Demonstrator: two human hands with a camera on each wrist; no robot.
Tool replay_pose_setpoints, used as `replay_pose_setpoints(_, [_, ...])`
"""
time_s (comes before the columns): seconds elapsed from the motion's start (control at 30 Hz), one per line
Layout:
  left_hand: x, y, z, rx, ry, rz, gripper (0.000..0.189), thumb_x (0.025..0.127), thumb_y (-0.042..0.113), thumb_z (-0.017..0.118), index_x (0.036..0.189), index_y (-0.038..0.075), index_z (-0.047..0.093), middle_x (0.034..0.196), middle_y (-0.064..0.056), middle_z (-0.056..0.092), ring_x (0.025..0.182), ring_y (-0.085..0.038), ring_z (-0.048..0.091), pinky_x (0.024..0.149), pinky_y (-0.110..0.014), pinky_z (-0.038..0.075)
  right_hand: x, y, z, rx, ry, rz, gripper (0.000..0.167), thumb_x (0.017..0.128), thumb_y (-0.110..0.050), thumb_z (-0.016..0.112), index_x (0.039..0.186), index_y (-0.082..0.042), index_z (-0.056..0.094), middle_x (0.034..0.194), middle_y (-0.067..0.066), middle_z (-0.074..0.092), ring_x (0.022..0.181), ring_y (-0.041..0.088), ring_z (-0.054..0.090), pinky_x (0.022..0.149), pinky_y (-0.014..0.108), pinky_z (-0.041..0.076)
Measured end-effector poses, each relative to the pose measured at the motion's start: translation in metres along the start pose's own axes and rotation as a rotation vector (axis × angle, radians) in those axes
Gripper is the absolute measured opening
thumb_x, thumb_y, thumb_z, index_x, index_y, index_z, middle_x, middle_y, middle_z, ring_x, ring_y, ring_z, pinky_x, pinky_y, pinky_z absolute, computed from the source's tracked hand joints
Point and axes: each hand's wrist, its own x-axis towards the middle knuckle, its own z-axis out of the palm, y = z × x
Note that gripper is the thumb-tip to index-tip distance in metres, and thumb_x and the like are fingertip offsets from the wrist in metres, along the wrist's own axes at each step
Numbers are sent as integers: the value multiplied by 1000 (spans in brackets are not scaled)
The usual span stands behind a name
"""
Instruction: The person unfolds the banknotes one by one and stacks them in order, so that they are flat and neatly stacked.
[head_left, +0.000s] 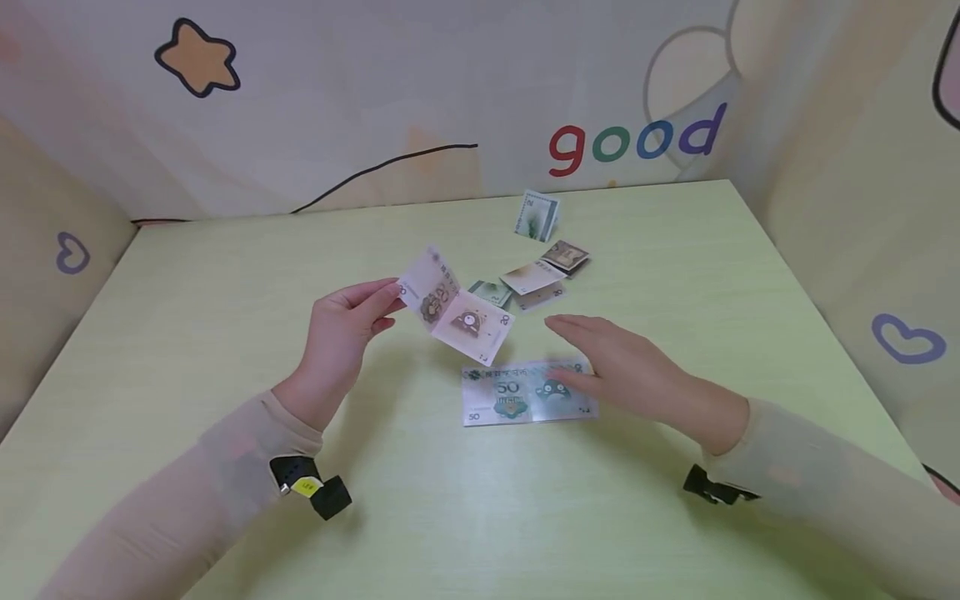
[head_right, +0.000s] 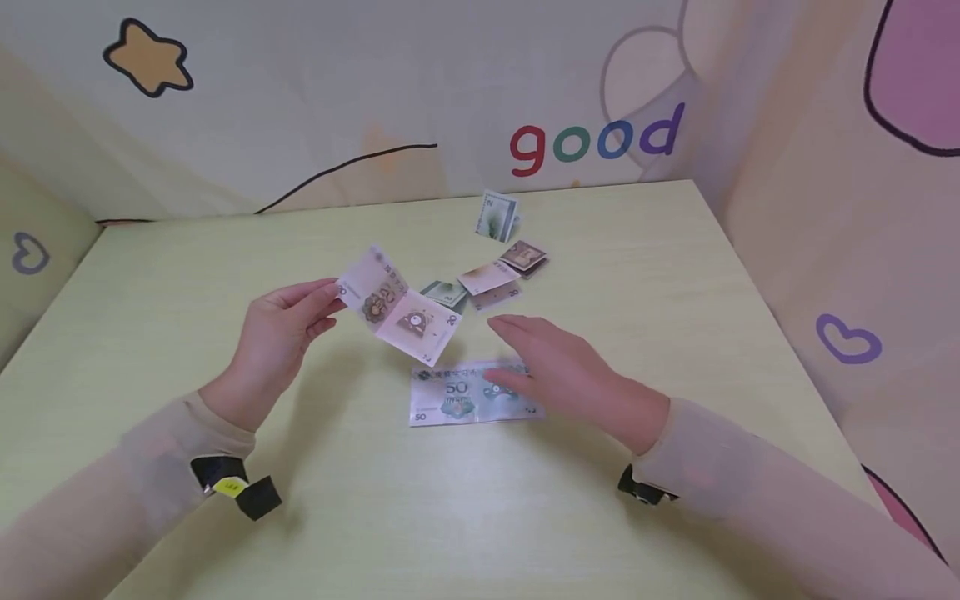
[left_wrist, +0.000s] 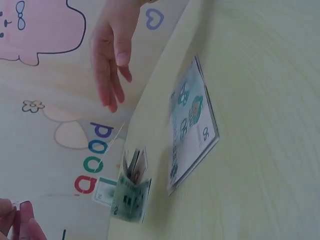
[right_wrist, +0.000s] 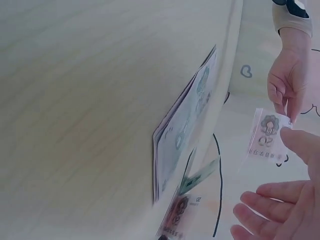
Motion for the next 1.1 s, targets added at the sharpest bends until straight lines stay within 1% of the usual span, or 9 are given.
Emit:
replay_pose_setpoints(0.17, [-5, -5, 15, 0, -14, 19, 35, 90, 23, 63, 117, 2, 64, 112, -7, 65, 94, -14, 64, 79, -23, 51, 6, -8, 1, -30, 47, 9, 82, 82, -45, 68, 143, -2, 34, 143, 16, 38, 130, 31, 37, 98, 48, 39])
replay_pose_setpoints(0.33, [-11, -11, 30, -34, -34, 21, 31, 90, 20, 63, 115, 1, 65, 110, -7, 66, 91, -14, 65, 76, -25, 52, 13, -18, 3, -43, 49, 3, 91, 78, -51, 69, 144, -1, 30, 145, 16, 35, 131, 31, 35, 97, 47, 40])
replay_pose_setpoints(0.53, [-19, -13, 44, -63, -61, 22, 28, 90, 17, 63, 113, 0, 66, 109, -9, 67, 89, -15, 66, 76, -26, 53, 14, -23, 5, -84, 25, 3, 93, 77, -52, 70, 142, 3, 33, 142, 19, 38, 127, 32, 41, 95, 46, 43])
replay_pose_setpoints(0.67, [-21, -15, 49, -83, -62, 17, 27, 90, 15, 62, 112, 0, 65, 109, -10, 66, 88, -15, 66, 76, -27, 53, 15, -22, 7, -103, 15, 1, 90, 75, -52, 72, 137, 5, 37, 134, 19, 47, 114, 30, 50, 87, 42, 48])
replay_pose_setpoints(0.77, [-23, -15, 52, -94, -62, -1, 26, 90, 14, 62, 112, 0, 66, 109, -10, 66, 90, -17, 66, 77, -27, 53, 15, -20, 9, -118, 9, 7, 89, 75, -51, 72, 134, 7, 38, 131, 20, 49, 109, 29, 52, 84, 41, 49])
replay_pose_setpoints(0.87, [-25, -14, 53, -100, -63, -15, 26, 91, 15, 62, 113, 1, 65, 110, -10, 66, 95, -23, 65, 78, -27, 53, 14, -18, 9, -122, -11, 25, 89, 77, -51, 70, 136, 7, 36, 133, 21, 47, 115, 31, 50, 90, 44, 46])
replay_pose_setpoints(0.97, [-27, -15, 53, -97, -66, -14, 26, 91, 16, 62, 113, 2, 65, 111, -9, 65, 96, -26, 65, 78, -28, 53, 13, -16, 9, -120, -34, 40, 88, 81, -49, 68, 139, 8, 33, 137, 22, 43, 122, 34, 44, 95, 46, 43])
replay_pose_setpoints(1.03, [-28, -16, 53, -90, -71, 1, 26, 90, 16, 62, 112, 2, 65, 111, -9, 64, 95, -25, 65, 78, -28, 53, 12, -15, 8, -108, -48, 54, 86, 83, -47, 66, 140, 7, 31, 138, 23, 41, 124, 34, 43, 96, 47, 42])
replay_pose_setpoints(1.1, [-28, -18, 52, -73, -79, 34, 25, 91, 14, 62, 112, 2, 65, 112, -8, 63, 92, -23, 65, 77, -29, 53, 12, -14, 7, -94, -54, 69, 85, 84, -44, 66, 141, 7, 29, 139, 23, 40, 124, 34, 42, 95, 47, 42])
